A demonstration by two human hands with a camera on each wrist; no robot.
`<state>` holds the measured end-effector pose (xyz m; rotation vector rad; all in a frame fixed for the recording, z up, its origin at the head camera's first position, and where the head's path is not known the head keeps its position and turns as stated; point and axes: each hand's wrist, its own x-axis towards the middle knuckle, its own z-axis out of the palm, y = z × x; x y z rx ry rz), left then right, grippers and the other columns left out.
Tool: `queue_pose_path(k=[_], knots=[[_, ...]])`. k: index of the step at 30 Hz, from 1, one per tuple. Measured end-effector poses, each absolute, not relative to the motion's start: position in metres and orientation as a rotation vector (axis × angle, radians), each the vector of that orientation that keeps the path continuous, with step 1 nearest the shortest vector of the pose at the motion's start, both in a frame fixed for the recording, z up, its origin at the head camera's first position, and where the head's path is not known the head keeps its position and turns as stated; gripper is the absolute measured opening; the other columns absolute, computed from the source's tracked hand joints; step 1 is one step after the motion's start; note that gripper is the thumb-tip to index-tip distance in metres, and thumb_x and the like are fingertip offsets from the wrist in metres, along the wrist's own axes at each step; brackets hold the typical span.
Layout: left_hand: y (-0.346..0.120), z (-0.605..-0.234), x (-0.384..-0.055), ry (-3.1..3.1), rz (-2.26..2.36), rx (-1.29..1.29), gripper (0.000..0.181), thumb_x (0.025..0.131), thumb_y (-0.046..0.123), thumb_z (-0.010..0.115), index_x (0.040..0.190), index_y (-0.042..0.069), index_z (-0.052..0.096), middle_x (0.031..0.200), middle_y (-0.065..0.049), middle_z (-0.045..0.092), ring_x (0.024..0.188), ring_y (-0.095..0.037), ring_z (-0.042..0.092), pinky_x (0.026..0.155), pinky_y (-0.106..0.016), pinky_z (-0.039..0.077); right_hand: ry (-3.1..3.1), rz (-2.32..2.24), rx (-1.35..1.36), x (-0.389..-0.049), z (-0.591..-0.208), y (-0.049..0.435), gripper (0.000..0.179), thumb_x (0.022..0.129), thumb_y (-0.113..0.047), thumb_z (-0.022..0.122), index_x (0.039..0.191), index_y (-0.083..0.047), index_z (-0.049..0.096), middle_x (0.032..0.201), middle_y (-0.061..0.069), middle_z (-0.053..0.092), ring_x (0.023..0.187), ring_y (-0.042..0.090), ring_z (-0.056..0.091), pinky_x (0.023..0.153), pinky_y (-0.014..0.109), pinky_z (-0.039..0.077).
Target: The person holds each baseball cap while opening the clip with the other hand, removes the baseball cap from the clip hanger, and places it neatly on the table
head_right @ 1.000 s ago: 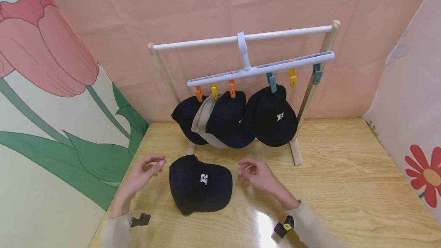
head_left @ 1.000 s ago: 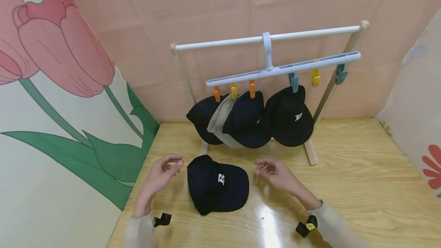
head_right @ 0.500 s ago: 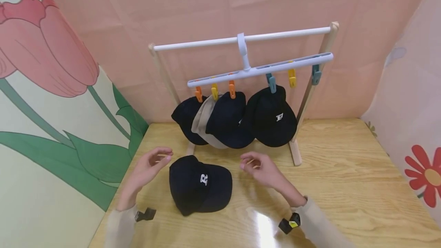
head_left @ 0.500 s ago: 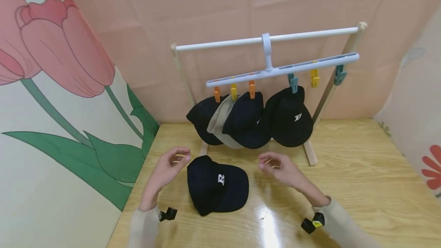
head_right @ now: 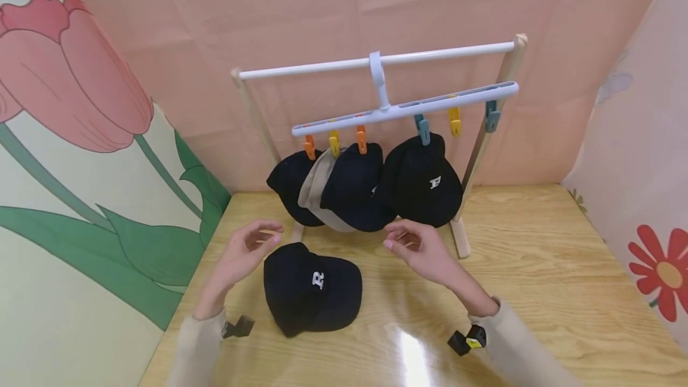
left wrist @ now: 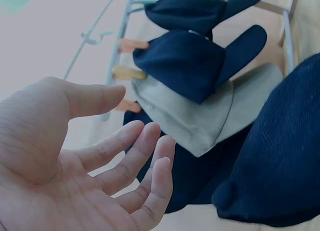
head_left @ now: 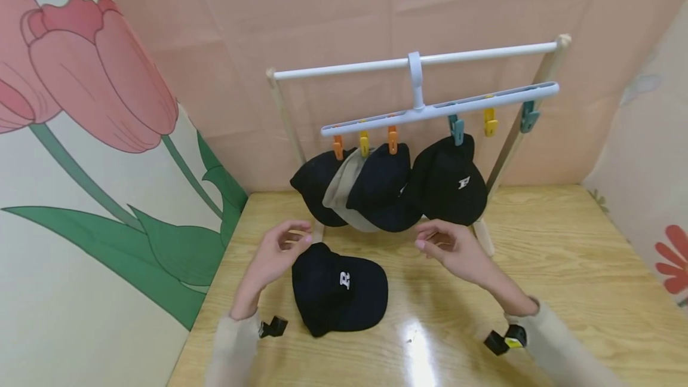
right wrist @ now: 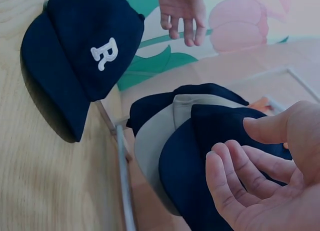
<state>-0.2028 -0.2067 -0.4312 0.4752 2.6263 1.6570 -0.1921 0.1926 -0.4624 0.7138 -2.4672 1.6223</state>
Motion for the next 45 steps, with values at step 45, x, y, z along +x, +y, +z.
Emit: queue_pose_path(k=[45], knots=[[-0.135,-0.405,-0.209,2.486,1.809,0.902,0.03,0.102,0.008,0.072,0.131,0.002,0.067,0.131,-0.018,0.069,0.115,-0.035,0.072,0.095,-0.041,0.061,-2.243,1.213,0.582,-0.199,-0.389,0.23,0.039,0.093,0.009,0.075,0.131,0.002,0.07,0.111,0.019,0.073,0.101,-0.005,0.067,0.088,0.006,0.052]])
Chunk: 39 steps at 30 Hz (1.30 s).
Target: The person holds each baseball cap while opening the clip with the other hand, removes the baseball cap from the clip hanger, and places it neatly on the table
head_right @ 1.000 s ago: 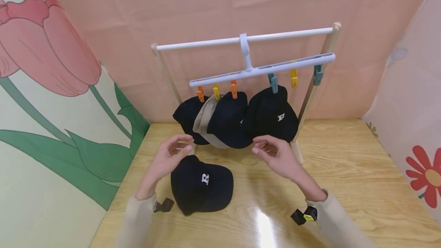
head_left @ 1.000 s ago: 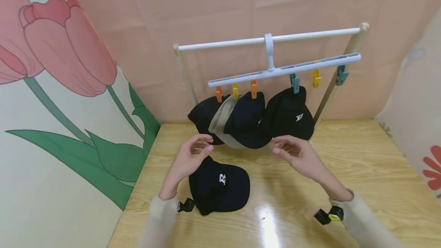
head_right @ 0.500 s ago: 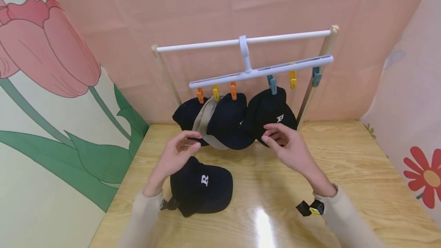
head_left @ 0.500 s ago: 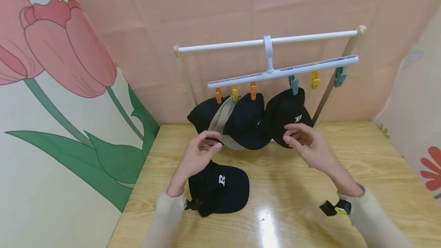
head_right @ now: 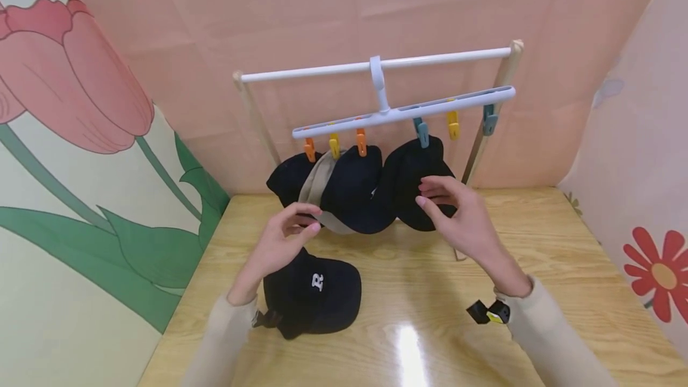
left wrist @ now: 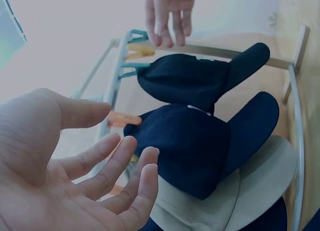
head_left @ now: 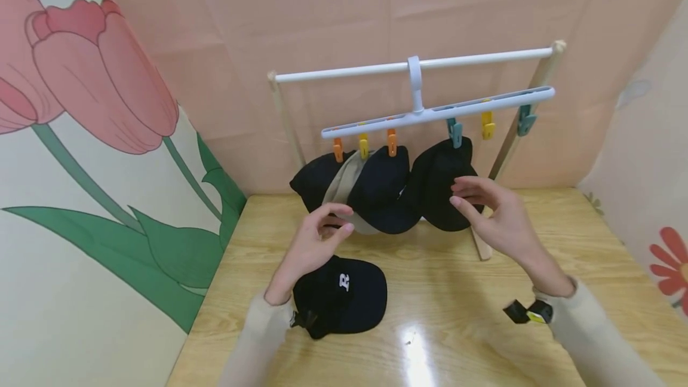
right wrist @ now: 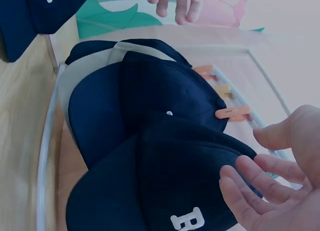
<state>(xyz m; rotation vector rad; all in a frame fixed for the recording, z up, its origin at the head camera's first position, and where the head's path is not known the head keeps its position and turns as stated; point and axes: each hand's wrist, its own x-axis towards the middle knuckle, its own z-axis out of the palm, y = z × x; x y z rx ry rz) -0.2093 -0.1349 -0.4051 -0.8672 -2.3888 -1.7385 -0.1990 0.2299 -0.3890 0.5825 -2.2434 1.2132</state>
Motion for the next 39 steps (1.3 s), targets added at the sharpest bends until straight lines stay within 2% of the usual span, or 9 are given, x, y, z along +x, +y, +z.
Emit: queue_pose_path(k=[5,12,18,23,28,31,36,39], knots=[[-0.127,-0.404,-0.21,-2.361,-1.752,-0.894,0.03,0.103,0.008,0.071,0.132,-0.001,0.067,0.131,-0.022,0.068,0.114,-0.035,0.072,0.095,-0.048,0.061,-2.174,1.147,0.613,-0.203,-0.383,0.232,0.042,0.09,0.013,0.077,0.13,0.004,0.07,0.117,0.017,0.074,0.106,-0.003,0.067,0.09,0.007,0.052],[-0.113,-0.4,-0.21,-2.346,-1.761,-0.922,0.03,0.103,0.009,0.071,0.132,0.001,0.068,0.128,-0.012,0.07,0.113,-0.034,0.071,0.098,-0.05,0.06,-2.061,1.087,0.642,-0.211,-0.375,0.233,0.044,0.082,0.021,0.078,0.124,0.007,0.073,0.119,0.021,0.074,0.109,-0.01,0.063,0.093,0.007,0.05],[-0.104,-0.398,-0.212,-2.307,-1.781,-0.961,0.03,0.103,0.007,0.07,0.132,0.0,0.067,0.129,-0.018,0.07,0.113,-0.038,0.072,0.1,-0.053,0.06,-2.056,1.057,0.629,-0.215,-0.37,0.234,0.046,0.082,0.019,0.079,0.125,0.005,0.073,0.12,0.021,0.074,0.107,-0.01,0.063,0.091,0.006,0.049],[-0.098,-0.397,-0.215,-2.309,-1.733,-0.963,0.03,0.104,0.011,0.071,0.132,0.003,0.067,0.13,-0.014,0.07,0.113,-0.032,0.073,0.097,-0.049,0.061,-2.073,1.02,0.599,-0.216,-0.368,0.237,0.045,0.084,0.015,0.08,0.126,0.004,0.073,0.122,0.019,0.075,0.108,-0.008,0.063,0.093,0.005,0.048],[-0.093,-0.392,-0.217,-2.306,-1.731,-0.976,0.03,0.104,0.013,0.071,0.133,0.005,0.067,0.133,-0.021,0.068,0.116,-0.034,0.072,0.098,-0.052,0.061,-2.066,0.997,0.58,-0.219,-0.365,0.237,0.044,0.084,0.015,0.082,0.125,0.003,0.073,0.123,0.019,0.075,0.11,-0.008,0.062,0.095,0.005,0.047],[-0.088,-0.387,-0.218,-2.312,-1.719,-0.991,0.031,0.104,0.013,0.071,0.133,0.004,0.067,0.133,-0.023,0.067,0.116,-0.033,0.072,0.099,-0.049,0.061,-2.052,0.99,0.577,-0.221,-0.362,0.237,0.044,0.083,0.015,0.082,0.124,0.004,0.073,0.122,0.02,0.075,0.111,-0.006,0.062,0.096,0.005,0.047],[-0.078,-0.377,-0.221,-2.334,-1.642,-1.03,0.031,0.104,0.016,0.072,0.133,0.009,0.067,0.133,-0.016,0.068,0.116,-0.027,0.071,0.099,-0.039,0.061,-2.026,0.983,0.577,-0.224,-0.357,0.235,0.044,0.083,0.016,0.082,0.124,0.005,0.073,0.123,0.02,0.075,0.112,-0.003,0.063,0.097,0.007,0.048],[-0.071,-0.37,-0.222,-2.33,-1.611,-1.063,0.032,0.104,0.017,0.072,0.134,0.01,0.066,0.133,-0.013,0.068,0.117,-0.029,0.071,0.101,-0.041,0.061,-2.019,0.978,0.572,-0.227,-0.355,0.233,0.045,0.083,0.015,0.082,0.126,0.004,0.073,0.125,0.02,0.075,0.114,0.0,0.065,0.098,0.008,0.049]])
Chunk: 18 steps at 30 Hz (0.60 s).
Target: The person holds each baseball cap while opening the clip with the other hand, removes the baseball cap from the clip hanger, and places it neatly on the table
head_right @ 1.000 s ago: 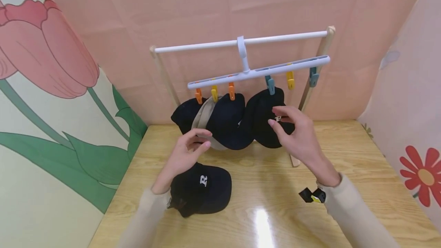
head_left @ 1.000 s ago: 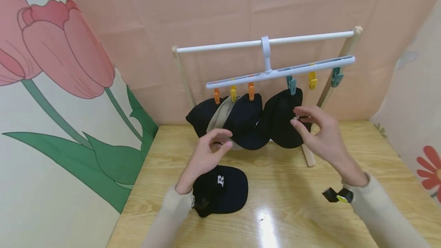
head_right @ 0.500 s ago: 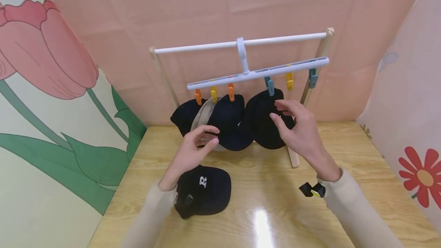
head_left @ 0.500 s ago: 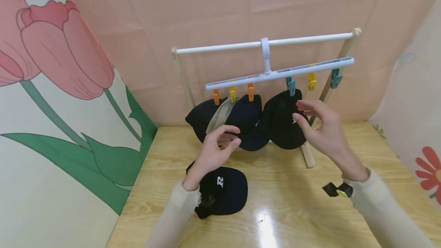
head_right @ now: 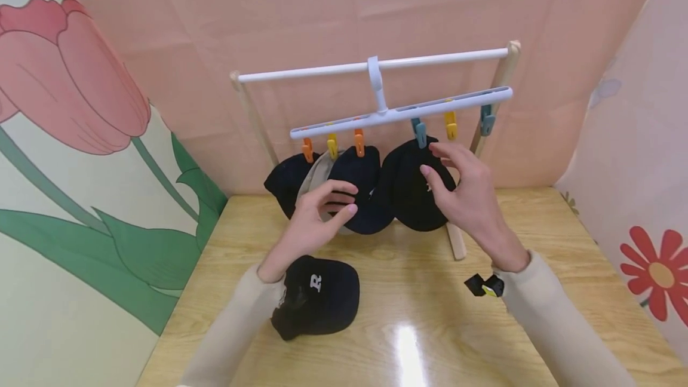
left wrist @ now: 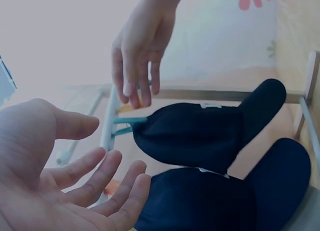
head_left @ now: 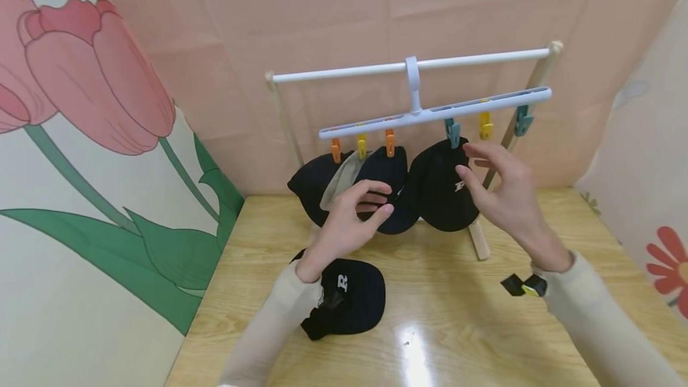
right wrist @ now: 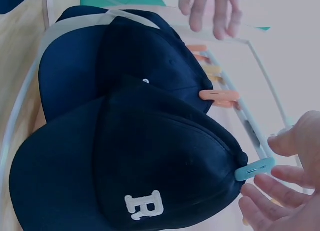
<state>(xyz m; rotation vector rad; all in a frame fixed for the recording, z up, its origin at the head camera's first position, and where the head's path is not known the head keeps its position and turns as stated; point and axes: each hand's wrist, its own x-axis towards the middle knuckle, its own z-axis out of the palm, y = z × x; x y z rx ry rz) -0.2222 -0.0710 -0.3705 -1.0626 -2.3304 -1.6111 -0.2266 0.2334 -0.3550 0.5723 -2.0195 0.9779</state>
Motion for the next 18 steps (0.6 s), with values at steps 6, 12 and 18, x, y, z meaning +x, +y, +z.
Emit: queue_pose_path(k=[6,12,18], knots=[[-0.061,-0.36,-0.223,-2.332,-1.579,-1.103,0.033,0.105,0.018,0.071,0.137,0.012,0.064,0.136,-0.014,0.067,0.121,-0.033,0.069,0.104,-0.043,0.059,-2.05,0.955,0.55,-0.227,-0.349,0.234,0.052,0.086,0.01,0.082,0.136,0.001,0.07,0.134,0.018,0.073,0.12,0.021,0.069,0.103,0.01,0.048],[-0.054,-0.356,-0.225,-2.323,-1.545,-1.1,0.037,0.104,0.02,0.072,0.139,0.013,0.064,0.137,-0.008,0.067,0.122,-0.031,0.069,0.105,-0.038,0.058,-2.095,0.942,0.531,-0.227,-0.345,0.234,0.053,0.091,0.005,0.08,0.142,0.001,0.065,0.142,0.018,0.069,0.123,0.042,0.069,0.106,0.009,0.046],[-0.045,-0.351,-0.23,-2.338,-1.513,-1.11,0.039,0.104,0.02,0.072,0.141,0.01,0.063,0.139,-0.009,0.067,0.124,-0.032,0.068,0.106,-0.036,0.057,-2.125,0.967,0.513,-0.23,-0.343,0.232,0.055,0.096,0.0,0.076,0.149,-0.003,0.061,0.149,0.016,0.065,0.131,0.043,0.066,0.109,0.009,0.043]])
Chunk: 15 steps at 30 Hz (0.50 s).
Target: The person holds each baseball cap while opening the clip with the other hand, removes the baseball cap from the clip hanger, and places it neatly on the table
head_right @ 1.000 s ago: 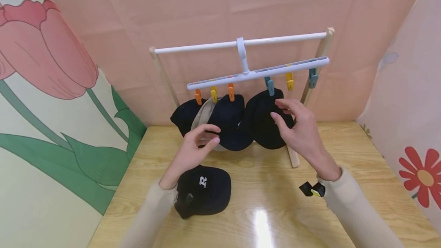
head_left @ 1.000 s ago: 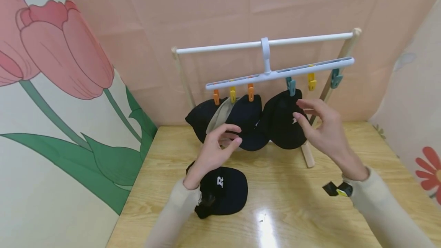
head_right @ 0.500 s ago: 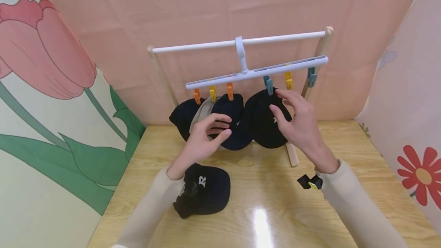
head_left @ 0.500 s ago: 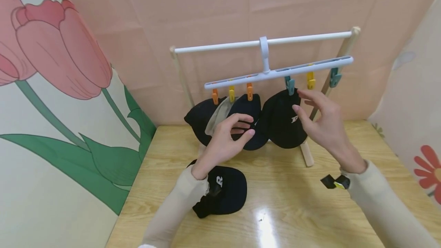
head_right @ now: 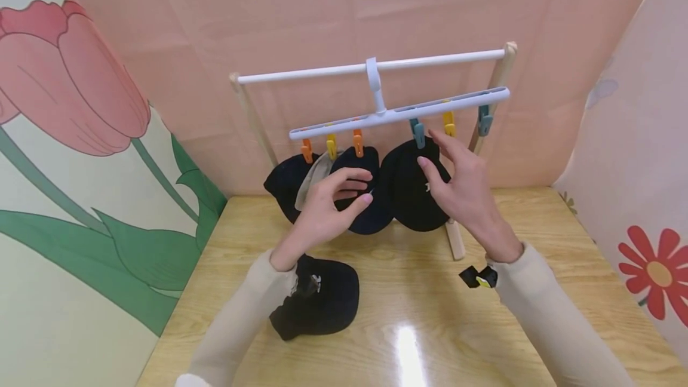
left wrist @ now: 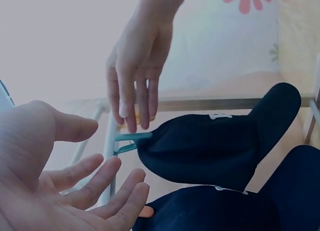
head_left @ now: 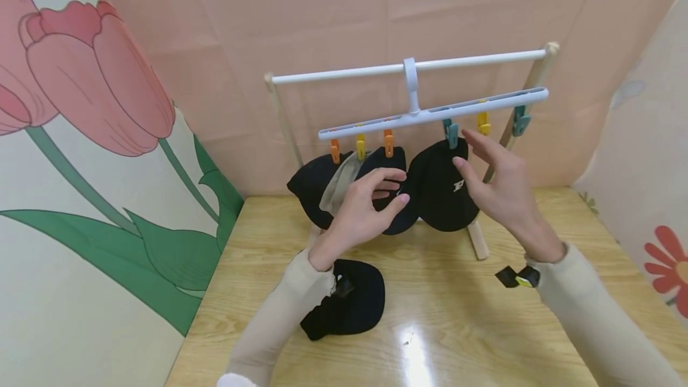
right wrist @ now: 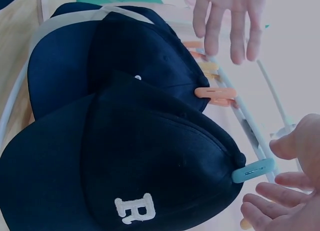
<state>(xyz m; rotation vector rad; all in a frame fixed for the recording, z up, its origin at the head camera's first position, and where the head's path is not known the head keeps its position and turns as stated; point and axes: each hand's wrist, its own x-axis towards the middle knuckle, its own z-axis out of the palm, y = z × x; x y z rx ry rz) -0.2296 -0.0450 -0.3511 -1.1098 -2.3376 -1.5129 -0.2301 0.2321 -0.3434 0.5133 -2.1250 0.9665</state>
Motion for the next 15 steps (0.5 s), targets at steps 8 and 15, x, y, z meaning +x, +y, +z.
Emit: queue_pose_path(k=[8,15], knots=[[-0.034,-0.346,-0.24,-2.337,-1.446,-1.128,0.044,0.104,0.017,0.071,0.144,0.003,0.06,0.143,-0.011,0.064,0.129,-0.034,0.066,0.109,-0.038,0.056,-2.125,0.97,0.521,-0.239,-0.342,0.232,0.049,0.101,-0.002,0.071,0.149,0.0,0.06,0.15,0.018,0.063,0.136,0.041,0.062,0.112,0.01,0.041],[-0.027,-0.346,-0.247,-2.35,-1.385,-1.109,0.047,0.104,0.018,0.071,0.146,0.003,0.059,0.146,-0.012,0.063,0.131,-0.03,0.066,0.11,-0.038,0.055,-2.161,0.953,0.494,-0.245,-0.338,0.228,0.046,0.105,-0.006,0.067,0.149,-0.001,0.06,0.149,0.021,0.063,0.134,0.046,0.062,0.116,0.043,0.049]])
